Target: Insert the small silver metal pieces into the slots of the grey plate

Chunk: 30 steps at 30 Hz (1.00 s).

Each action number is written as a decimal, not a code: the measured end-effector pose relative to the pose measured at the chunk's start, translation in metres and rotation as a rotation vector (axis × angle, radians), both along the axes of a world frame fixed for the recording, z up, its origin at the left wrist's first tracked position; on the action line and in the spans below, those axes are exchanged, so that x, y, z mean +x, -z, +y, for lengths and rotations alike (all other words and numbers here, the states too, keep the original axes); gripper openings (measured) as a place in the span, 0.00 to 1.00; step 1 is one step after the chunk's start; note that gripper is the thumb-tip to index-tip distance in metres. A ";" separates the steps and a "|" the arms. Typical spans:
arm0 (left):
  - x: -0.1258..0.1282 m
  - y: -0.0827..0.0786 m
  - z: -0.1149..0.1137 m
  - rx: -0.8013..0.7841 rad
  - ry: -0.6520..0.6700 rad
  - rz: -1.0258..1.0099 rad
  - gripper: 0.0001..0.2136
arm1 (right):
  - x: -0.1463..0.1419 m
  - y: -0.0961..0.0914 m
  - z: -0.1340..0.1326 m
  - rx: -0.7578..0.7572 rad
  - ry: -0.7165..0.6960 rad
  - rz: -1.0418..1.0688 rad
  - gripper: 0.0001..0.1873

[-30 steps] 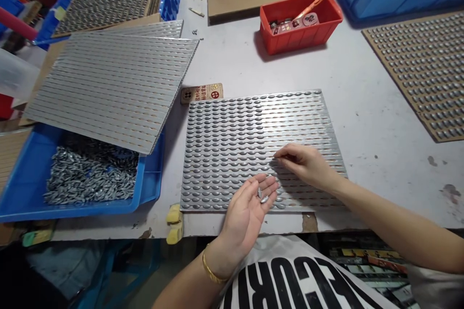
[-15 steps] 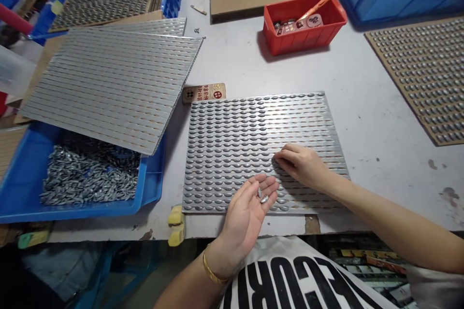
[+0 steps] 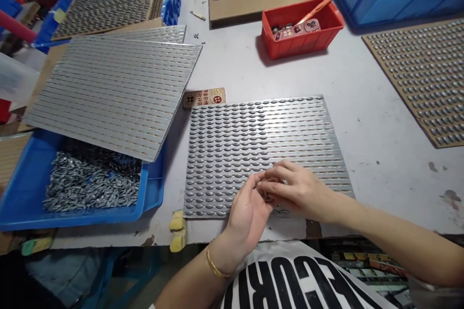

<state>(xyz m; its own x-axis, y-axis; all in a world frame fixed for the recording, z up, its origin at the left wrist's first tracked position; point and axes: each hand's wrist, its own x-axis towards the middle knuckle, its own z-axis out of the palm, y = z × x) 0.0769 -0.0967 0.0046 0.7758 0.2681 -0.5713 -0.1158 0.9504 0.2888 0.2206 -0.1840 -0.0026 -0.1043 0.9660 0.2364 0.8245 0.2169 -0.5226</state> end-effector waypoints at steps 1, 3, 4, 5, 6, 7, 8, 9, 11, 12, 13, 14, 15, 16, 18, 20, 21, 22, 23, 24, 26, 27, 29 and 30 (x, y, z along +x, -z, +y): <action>0.001 0.000 -0.001 0.000 0.005 0.003 0.14 | -0.004 -0.001 -0.001 0.012 -0.016 -0.032 0.12; 0.002 0.000 -0.003 -0.009 0.014 0.036 0.15 | -0.008 -0.001 -0.003 0.010 -0.054 -0.110 0.12; 0.002 0.000 -0.004 -0.016 0.019 0.059 0.15 | -0.009 -0.001 -0.005 0.002 -0.077 -0.150 0.12; 0.002 0.001 -0.005 -0.023 0.021 0.079 0.15 | -0.009 -0.001 -0.007 -0.009 -0.097 -0.188 0.12; 0.002 0.001 -0.006 -0.027 0.024 0.093 0.15 | -0.009 -0.001 -0.008 -0.019 -0.110 -0.218 0.12; 0.001 0.002 -0.006 -0.029 0.027 0.099 0.16 | -0.008 -0.001 -0.010 -0.026 -0.116 -0.237 0.12; 0.001 0.002 -0.007 -0.028 0.031 0.099 0.17 | -0.007 -0.001 -0.011 -0.027 -0.117 -0.242 0.12; 0.001 0.002 -0.008 -0.026 0.035 0.096 0.17 | -0.007 -0.002 -0.012 -0.027 -0.117 -0.238 0.12; 0.001 0.001 -0.008 -0.024 0.040 0.088 0.17 | -0.005 -0.002 -0.014 -0.028 -0.099 -0.207 0.11; 0.001 0.000 -0.007 -0.024 0.039 0.082 0.16 | -0.004 -0.002 -0.014 -0.027 -0.077 -0.181 0.11; 0.002 0.000 -0.007 -0.024 0.034 0.080 0.16 | -0.002 -0.001 -0.014 -0.030 -0.050 -0.151 0.10; 0.002 -0.001 -0.006 -0.025 0.027 0.083 0.15 | -0.001 0.000 -0.014 -0.036 -0.017 -0.120 0.09; 0.003 -0.001 -0.005 -0.027 0.018 0.091 0.14 | 0.001 0.001 -0.014 -0.041 0.017 -0.090 0.09; 0.003 -0.002 -0.004 -0.029 0.009 0.103 0.14 | 0.002 0.002 -0.014 -0.047 0.045 -0.063 0.08; 0.004 -0.001 -0.002 -0.030 -0.001 0.131 0.13 | 0.005 0.006 -0.015 -0.063 0.078 -0.023 0.08; 0.004 0.000 0.000 -0.023 -0.010 0.148 0.13 | 0.005 0.011 -0.017 -0.078 0.091 0.007 0.08; 0.004 0.001 0.000 -0.016 -0.014 0.151 0.13 | 0.004 0.013 -0.018 -0.085 0.101 0.021 0.08; 0.004 0.001 0.000 -0.006 -0.017 0.154 0.13 | 0.003 0.016 -0.019 -0.088 0.115 0.033 0.08; 0.004 0.002 -0.001 0.004 -0.022 0.156 0.13 | 0.001 0.018 -0.020 -0.088 0.135 0.042 0.08; 0.004 0.002 -0.001 0.014 -0.027 0.156 0.13 | -0.001 0.019 -0.021 -0.088 0.161 0.048 0.08; 0.004 0.002 -0.001 0.025 -0.037 0.152 0.14 | -0.002 0.020 -0.022 -0.083 0.211 0.064 0.09; 0.004 0.001 -0.001 0.027 -0.044 0.148 0.14 | -0.002 0.019 -0.022 -0.079 0.226 0.085 0.09; 0.005 0.001 0.001 0.023 -0.057 0.142 0.14 | 0.004 0.018 -0.020 -0.071 0.242 0.158 0.10; 0.005 0.000 0.002 0.019 -0.061 0.144 0.15 | 0.008 0.019 -0.018 -0.063 0.251 0.196 0.09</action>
